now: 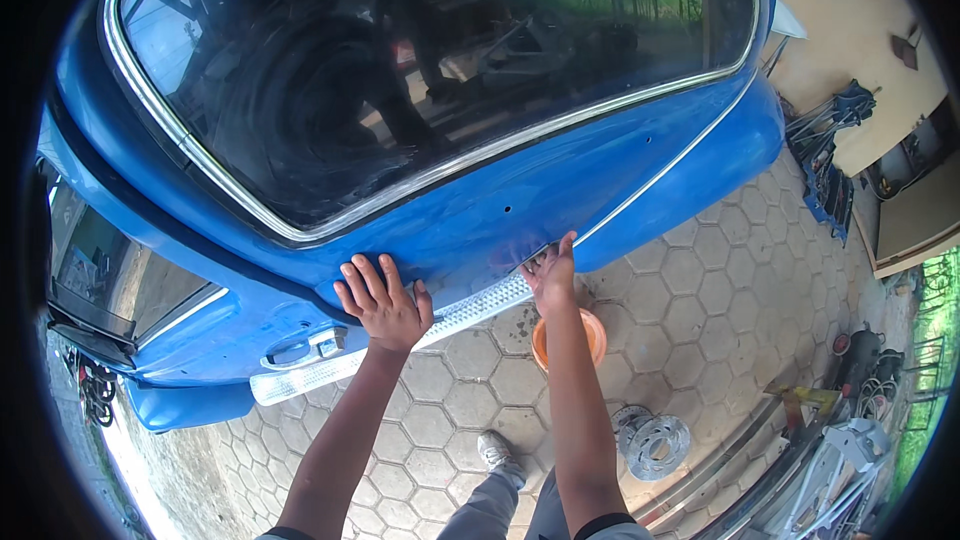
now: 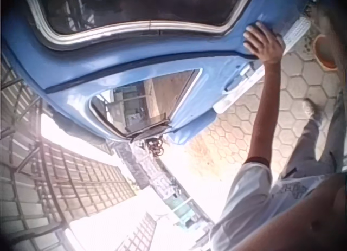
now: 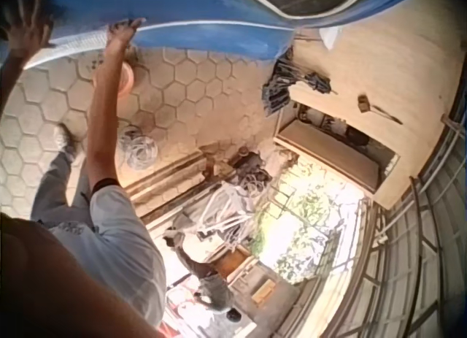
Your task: The person sands the exterior panels of a car using sandpaper, dipping the sandpaper into a bucket of water and sanding various areas across the vehicle's body.
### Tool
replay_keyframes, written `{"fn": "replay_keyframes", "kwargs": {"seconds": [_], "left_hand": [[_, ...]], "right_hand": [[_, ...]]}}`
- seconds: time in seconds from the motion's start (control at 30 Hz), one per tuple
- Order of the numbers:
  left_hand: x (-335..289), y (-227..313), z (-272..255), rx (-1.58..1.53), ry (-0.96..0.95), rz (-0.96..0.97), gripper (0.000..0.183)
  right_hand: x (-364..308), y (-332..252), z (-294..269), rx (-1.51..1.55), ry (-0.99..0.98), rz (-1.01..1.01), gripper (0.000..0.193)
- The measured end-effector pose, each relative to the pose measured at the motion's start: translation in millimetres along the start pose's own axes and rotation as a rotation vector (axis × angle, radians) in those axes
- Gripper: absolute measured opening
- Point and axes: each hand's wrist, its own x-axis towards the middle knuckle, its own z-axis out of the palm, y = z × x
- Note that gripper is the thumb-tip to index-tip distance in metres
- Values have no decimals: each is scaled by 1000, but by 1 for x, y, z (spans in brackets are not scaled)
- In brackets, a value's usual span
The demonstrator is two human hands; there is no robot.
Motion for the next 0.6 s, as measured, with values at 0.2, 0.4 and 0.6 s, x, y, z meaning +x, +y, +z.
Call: {"fn": "replay_keyframes", "kwargs": {"seconds": [0.2,0.4,0.6], "left_hand": [[1,-5,-4,5,-5,6,71],[1,1,-2,-11,5,-4,72],[2,-10,-3,13,-4,10,72]], "right_hand": [[-21,19,52,35,104,-119,90],[1,-8,6,306,6,192,89],[-19,25,50,188,-29,-91,81]]}}
